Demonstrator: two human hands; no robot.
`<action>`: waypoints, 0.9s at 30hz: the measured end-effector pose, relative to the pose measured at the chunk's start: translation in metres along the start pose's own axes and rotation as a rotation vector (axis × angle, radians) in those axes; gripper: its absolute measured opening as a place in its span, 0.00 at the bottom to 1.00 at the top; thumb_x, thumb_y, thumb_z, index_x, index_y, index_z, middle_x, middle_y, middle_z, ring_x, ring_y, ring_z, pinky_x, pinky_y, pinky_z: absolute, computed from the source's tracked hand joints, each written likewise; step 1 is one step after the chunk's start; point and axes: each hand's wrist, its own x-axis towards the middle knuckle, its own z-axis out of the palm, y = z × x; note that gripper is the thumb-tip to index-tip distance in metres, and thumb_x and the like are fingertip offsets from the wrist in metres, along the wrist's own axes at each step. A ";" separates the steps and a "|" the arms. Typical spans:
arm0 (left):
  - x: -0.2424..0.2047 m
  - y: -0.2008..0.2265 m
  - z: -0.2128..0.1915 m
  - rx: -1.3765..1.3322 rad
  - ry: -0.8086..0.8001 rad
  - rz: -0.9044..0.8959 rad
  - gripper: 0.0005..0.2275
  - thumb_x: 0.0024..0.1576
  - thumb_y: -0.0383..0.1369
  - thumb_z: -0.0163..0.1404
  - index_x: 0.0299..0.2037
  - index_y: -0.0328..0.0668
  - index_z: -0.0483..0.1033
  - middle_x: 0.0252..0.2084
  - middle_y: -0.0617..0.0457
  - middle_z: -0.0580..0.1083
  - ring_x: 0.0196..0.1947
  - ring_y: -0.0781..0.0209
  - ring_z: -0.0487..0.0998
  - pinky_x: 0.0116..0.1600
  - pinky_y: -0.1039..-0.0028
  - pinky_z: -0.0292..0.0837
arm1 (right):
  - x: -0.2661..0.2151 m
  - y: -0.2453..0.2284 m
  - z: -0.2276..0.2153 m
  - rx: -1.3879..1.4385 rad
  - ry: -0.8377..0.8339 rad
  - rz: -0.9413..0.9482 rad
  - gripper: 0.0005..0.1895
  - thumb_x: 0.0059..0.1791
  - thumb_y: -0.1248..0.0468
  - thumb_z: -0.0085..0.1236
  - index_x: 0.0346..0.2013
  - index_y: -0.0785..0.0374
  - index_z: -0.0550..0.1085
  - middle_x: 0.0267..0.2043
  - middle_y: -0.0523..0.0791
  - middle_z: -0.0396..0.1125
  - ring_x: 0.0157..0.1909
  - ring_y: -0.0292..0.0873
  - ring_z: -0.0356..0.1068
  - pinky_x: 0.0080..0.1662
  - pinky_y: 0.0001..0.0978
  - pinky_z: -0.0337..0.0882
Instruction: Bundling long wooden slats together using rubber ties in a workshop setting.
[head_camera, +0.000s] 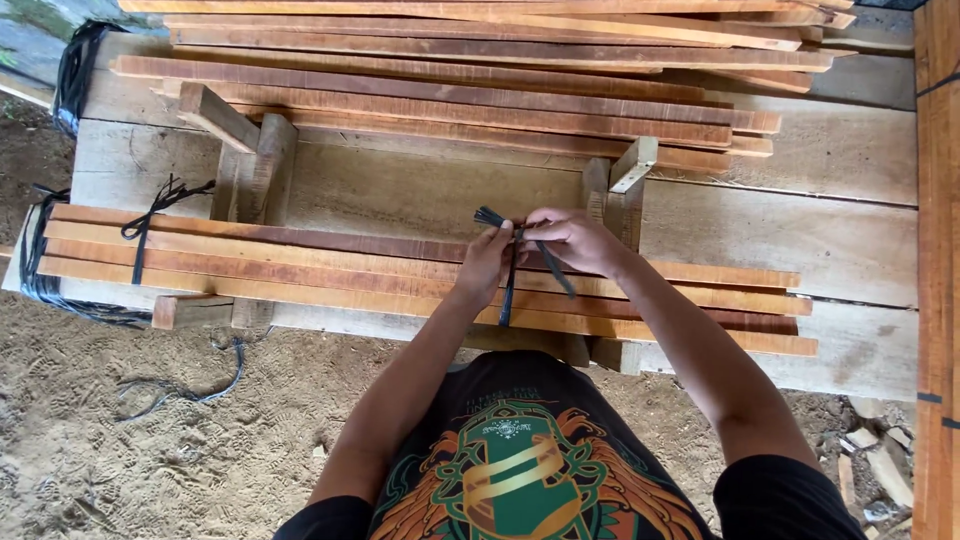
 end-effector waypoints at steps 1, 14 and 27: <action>-0.004 0.002 0.004 0.046 0.029 0.064 0.16 0.69 0.40 0.47 0.55 0.33 0.75 0.44 0.44 0.78 0.41 0.59 0.81 0.52 0.69 0.81 | 0.001 0.002 -0.002 0.165 -0.002 0.048 0.15 0.49 0.70 0.63 0.50 0.60 0.82 0.52 0.51 0.73 0.54 0.54 0.74 0.56 0.44 0.73; -0.059 0.027 0.008 0.857 0.151 0.450 0.14 0.70 0.41 0.44 0.48 0.46 0.84 0.38 0.47 0.81 0.39 0.56 0.82 0.47 0.62 0.76 | 0.026 0.084 0.039 0.729 0.110 0.701 0.13 0.53 0.61 0.64 0.36 0.72 0.80 0.34 0.56 0.76 0.38 0.53 0.80 0.42 0.40 0.80; -0.081 0.028 0.015 0.952 -0.029 0.588 0.14 0.73 0.35 0.37 0.54 0.34 0.75 0.42 0.36 0.74 0.40 0.38 0.80 0.43 0.50 0.76 | 0.072 0.028 0.065 0.500 -0.111 0.975 0.26 0.53 0.33 0.48 0.51 0.44 0.80 0.71 0.50 0.61 0.72 0.60 0.60 0.70 0.60 0.56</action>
